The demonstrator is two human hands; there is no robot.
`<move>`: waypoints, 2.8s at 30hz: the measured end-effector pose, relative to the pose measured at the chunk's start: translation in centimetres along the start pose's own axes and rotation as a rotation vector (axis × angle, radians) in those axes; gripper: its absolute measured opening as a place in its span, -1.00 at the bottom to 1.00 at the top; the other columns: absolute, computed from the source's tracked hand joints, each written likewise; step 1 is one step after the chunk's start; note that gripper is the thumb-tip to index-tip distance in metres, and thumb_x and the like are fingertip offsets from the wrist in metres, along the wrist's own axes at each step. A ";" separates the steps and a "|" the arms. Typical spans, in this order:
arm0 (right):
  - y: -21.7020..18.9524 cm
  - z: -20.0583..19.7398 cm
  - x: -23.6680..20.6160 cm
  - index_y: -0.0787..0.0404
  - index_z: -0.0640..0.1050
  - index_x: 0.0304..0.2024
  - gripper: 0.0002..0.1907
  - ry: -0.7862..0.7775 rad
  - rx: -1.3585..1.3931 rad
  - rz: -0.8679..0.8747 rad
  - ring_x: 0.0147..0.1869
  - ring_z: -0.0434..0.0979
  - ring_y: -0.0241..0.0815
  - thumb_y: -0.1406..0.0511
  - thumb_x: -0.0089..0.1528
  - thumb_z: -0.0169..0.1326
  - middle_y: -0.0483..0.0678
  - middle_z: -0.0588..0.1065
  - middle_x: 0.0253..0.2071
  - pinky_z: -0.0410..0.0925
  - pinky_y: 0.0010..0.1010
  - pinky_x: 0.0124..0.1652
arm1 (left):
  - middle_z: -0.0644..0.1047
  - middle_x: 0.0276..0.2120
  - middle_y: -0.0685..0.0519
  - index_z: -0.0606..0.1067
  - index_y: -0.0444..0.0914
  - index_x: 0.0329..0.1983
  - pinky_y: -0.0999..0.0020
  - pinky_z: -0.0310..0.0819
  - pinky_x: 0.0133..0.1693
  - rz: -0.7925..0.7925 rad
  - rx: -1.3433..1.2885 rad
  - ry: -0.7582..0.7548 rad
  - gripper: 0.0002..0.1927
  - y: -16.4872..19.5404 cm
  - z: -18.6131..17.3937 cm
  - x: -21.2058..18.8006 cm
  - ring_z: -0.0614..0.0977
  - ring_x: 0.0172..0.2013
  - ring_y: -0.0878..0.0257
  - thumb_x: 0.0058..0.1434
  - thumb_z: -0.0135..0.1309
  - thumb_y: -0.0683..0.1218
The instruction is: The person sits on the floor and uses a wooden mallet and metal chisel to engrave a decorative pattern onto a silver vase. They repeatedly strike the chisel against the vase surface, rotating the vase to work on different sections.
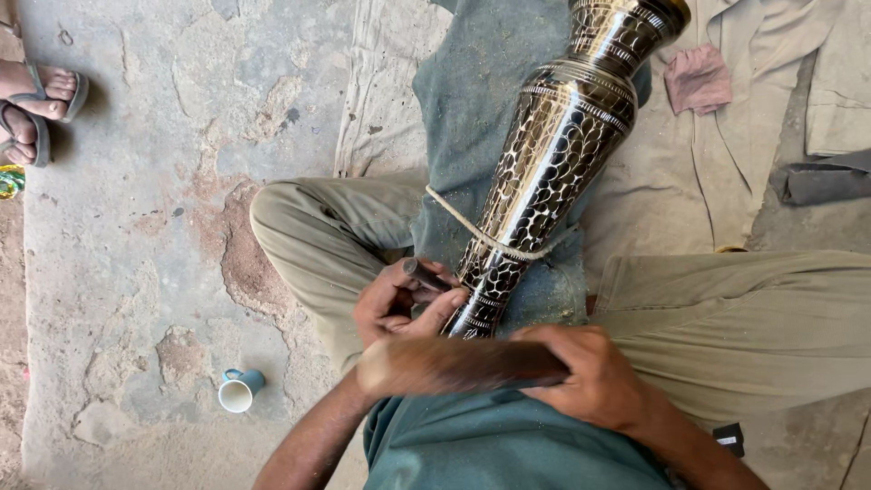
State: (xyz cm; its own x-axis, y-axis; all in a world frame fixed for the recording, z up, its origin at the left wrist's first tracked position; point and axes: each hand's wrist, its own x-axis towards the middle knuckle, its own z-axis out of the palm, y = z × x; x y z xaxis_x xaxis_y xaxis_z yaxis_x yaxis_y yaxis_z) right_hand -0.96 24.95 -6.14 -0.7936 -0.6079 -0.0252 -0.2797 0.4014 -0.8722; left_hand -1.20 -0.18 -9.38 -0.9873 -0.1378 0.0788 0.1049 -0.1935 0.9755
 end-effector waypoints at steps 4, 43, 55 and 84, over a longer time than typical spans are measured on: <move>-1.6 1.4 2.2 0.33 0.50 -0.12 -0.43 -0.013 -0.242 -0.222 -0.21 0.63 0.11 0.28 -0.12 0.41 0.14 0.57 -0.22 0.50 -0.13 -0.27 | 0.61 -0.17 -0.10 0.45 -0.45 0.06 0.46 0.59 -0.14 -0.042 -0.111 0.059 -0.67 -1.4 0.4 -0.2 0.65 -0.19 0.27 0.30 0.28 -0.29; 2.4 -16.0 -3.1 0.20 0.33 -0.07 -0.69 0.592 0.034 0.328 -0.02 0.57 -0.24 0.49 0.32 0.20 -0.05 0.47 -0.21 0.51 -0.37 0.00 | 0.60 -0.13 0.10 0.47 -0.17 0.30 0.40 0.78 -0.01 0.441 0.359 -0.581 -0.54 3.6 7.3 19.1 0.71 -0.11 0.34 0.37 0.32 -0.13; 5.1 -21.5 -0.5 0.38 0.38 -0.02 -0.82 0.361 -0.560 0.823 -0.62 0.39 0.09 0.50 0.42 0.13 0.29 0.40 -0.48 0.31 -0.20 -0.55 | 0.60 -0.19 0.05 0.44 -0.14 0.32 0.26 0.64 -0.18 0.520 0.530 -0.705 -0.53 4.3 8.0 20.8 0.71 -0.24 0.21 0.39 0.25 -0.04; 8.1 -20.8 -0.4 0.42 0.53 -0.03 -0.84 0.368 -0.761 0.389 -0.33 0.53 -0.16 0.40 0.43 0.19 0.11 0.50 -0.28 0.40 -0.47 -0.26 | 0.58 -0.29 0.06 0.48 -0.14 0.28 0.20 0.58 -0.21 0.544 0.486 -0.814 -0.52 4.2 8.0 22.4 0.67 -0.28 0.19 0.33 0.31 -0.06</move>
State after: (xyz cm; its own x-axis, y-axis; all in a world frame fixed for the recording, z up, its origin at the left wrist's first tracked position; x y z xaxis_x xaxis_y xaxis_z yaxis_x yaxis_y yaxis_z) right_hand -14.12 42.73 -2.98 -0.9908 -0.1336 0.0215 -0.1343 0.9517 -0.2760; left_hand -23.80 3.72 -1.92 -0.6253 0.6291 0.4618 0.6690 0.1275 0.7322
